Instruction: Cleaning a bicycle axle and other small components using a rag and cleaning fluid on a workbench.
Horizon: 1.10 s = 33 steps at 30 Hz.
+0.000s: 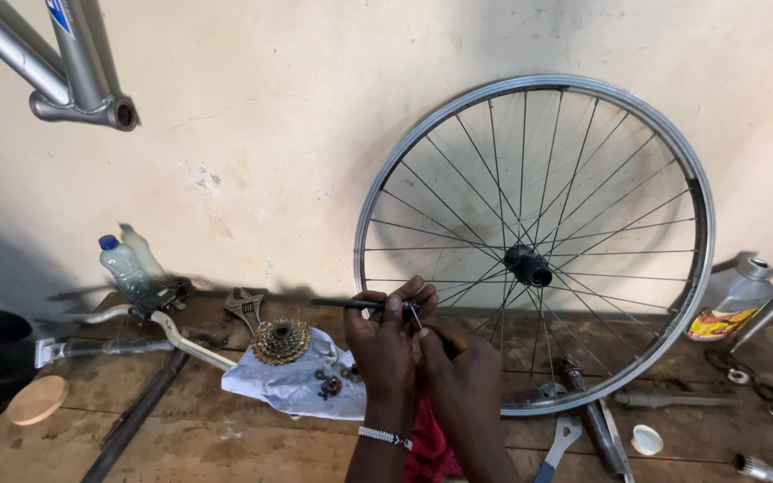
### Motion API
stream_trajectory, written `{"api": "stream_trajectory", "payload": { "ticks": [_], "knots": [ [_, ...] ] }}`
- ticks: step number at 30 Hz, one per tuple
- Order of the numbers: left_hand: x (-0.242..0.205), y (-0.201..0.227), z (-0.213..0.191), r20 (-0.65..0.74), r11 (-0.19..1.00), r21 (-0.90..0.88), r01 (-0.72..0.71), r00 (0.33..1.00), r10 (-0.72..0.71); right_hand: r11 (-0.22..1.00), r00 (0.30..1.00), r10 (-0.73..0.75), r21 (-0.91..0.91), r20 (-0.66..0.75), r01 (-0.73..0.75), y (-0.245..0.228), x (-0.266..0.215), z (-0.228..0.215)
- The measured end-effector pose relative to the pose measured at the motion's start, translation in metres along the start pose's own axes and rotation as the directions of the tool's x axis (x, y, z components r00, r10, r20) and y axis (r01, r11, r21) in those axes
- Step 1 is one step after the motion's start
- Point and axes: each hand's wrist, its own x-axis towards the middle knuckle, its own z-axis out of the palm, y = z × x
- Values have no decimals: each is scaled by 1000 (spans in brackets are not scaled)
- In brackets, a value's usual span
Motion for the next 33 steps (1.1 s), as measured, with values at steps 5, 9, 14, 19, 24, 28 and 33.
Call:
{"api": "stream_trajectory", "payload": {
  "ticks": [5, 9, 14, 19, 24, 28, 33],
  "knots": [
    [-6, 5, -4, 54, 999, 35, -32, 998, 30, 998, 1000, -19, -57, 8, 19, 2, -8, -1],
    [-9, 9, -1, 63, 999, -25, -19, 998, 21, 981, 987, -156, -118, -31, 151, 14, -5, 1],
    [-6, 12, -2, 102, 996, -81, -37, 994, 45, 983, 984, -177, -63, -32, 175, 8, -10, 4],
    [-4, 14, -1, 100, 994, -97, -40, 994, 50, 976, 974, -216, -54, -70, 212, 13, -7, 10],
    [-1, 17, 1, 58, 995, -95, -16, 998, 21, 956, 955, -288, -76, -75, 283, 16, -5, 15],
    [2, 14, -5, 101, 994, -110, -21, 994, 33, 946, 942, -319, -92, -99, 311, 19, -3, 18],
    [2, 13, -7, 114, 995, -100, -26, 993, 37, 926, 923, -371, -116, -103, 359, 23, 1, 19]
  ]
}}
